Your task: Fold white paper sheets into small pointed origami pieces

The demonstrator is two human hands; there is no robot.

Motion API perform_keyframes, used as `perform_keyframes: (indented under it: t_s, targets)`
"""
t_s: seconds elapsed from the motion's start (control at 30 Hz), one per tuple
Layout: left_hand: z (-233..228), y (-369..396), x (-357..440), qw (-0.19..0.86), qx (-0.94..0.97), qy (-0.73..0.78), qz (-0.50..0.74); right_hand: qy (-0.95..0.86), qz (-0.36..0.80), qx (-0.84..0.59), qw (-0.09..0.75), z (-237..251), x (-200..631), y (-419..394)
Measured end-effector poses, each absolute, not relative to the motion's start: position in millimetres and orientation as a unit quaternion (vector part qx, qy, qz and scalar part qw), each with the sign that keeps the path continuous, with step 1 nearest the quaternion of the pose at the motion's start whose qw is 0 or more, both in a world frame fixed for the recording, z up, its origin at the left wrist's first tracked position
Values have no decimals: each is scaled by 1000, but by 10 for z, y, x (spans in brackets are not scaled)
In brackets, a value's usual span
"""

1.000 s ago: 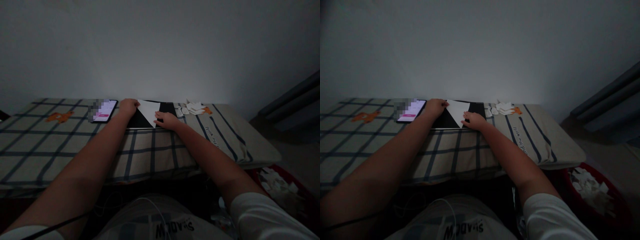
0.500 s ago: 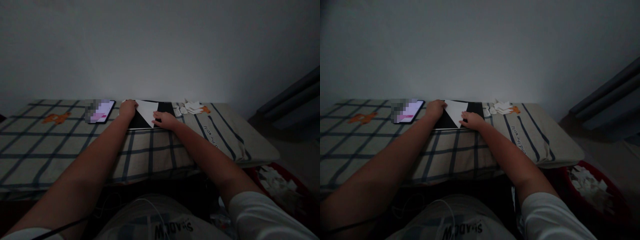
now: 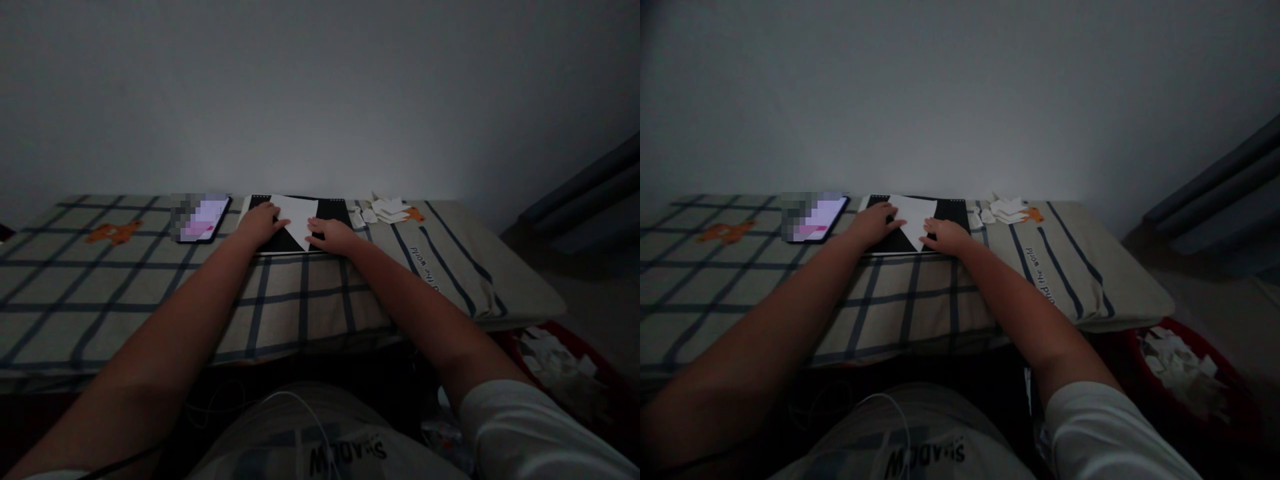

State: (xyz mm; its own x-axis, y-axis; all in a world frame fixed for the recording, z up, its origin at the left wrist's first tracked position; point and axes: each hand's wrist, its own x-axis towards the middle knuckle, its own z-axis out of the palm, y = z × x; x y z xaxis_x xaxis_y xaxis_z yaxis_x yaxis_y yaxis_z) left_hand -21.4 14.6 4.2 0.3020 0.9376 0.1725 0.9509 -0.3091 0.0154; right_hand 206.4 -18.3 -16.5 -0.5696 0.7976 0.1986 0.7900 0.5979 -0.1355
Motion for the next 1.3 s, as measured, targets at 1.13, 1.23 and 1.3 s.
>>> perform_keyframes:
  t_s: [1.13,1.23,1.3]
  targets:
    - [-28,-184,-5,-35,-881,-471,7,-890,56,-422,161,-221,2134,-139]
    - [-10,-228,33,-24,-880,-475,11,-892,51,-420,159,-221,2138,-135]
    - [14,-261,54,-20,-879,-477,15,-892,53,-419,161,-223,2142,-133]
